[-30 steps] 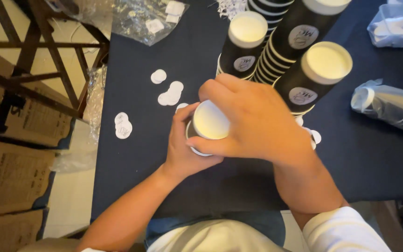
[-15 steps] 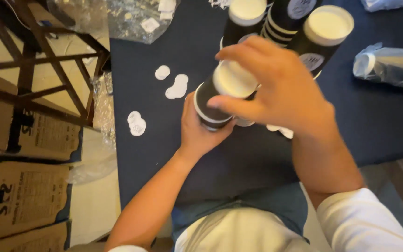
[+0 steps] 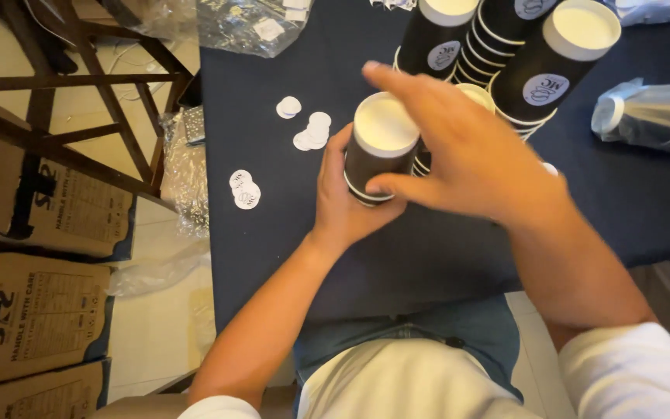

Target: Sticking circular labels onto black paper cups

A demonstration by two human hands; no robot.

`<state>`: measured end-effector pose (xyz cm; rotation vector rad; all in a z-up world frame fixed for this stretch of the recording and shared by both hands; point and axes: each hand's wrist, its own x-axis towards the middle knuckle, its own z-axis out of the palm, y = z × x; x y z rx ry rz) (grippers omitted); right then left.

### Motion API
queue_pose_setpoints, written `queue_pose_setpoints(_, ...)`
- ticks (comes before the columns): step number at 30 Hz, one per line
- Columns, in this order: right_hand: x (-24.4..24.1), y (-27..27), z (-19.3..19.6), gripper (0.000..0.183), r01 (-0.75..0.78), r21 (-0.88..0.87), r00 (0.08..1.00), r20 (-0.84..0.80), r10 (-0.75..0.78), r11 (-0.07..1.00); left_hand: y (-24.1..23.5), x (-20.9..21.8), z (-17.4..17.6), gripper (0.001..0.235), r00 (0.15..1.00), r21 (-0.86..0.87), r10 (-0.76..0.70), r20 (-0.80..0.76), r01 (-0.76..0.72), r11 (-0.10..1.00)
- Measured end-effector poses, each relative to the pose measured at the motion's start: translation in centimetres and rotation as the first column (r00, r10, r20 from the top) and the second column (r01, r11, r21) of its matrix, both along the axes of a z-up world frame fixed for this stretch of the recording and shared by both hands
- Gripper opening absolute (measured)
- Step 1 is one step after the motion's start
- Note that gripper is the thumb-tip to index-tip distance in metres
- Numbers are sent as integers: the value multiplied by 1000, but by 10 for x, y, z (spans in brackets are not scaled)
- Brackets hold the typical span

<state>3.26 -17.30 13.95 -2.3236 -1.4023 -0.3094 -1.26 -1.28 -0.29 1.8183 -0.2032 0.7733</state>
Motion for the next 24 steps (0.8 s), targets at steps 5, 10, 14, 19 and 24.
queue_pose_setpoints(5, -28, -10, -60, 125, 113, 336, 936, -352, 13, 935, -7, -38, 0, 132, 971, -239, -238, 7, 233, 943)
queue_pose_setpoints(10, -51, -14, -162, 95, 268, 570, 777, -605, 176, 777, -12, -74, -45, 143, 963, -175, -244, -114, 223, 959)
queue_pose_setpoints(14, -61, -5, -155, 78, 316, 676, 779, -585, 225, 666, -23, -86, -20, 130, 913, -197, -230, -336, 170, 966)
queue_pose_setpoints(19, -65, -1, -135, 71, 501, 572, 739, -673, 23, 649, -46, -82, -6, 96, 783, -119, 34, -622, -136, 984)
queue_pose_setpoints(24, -68, -2, -134, 75, 521, 588, 763, -646, -30, 619, -58, -80, -20, 93, 838, -26, 168, -519, -212, 977)
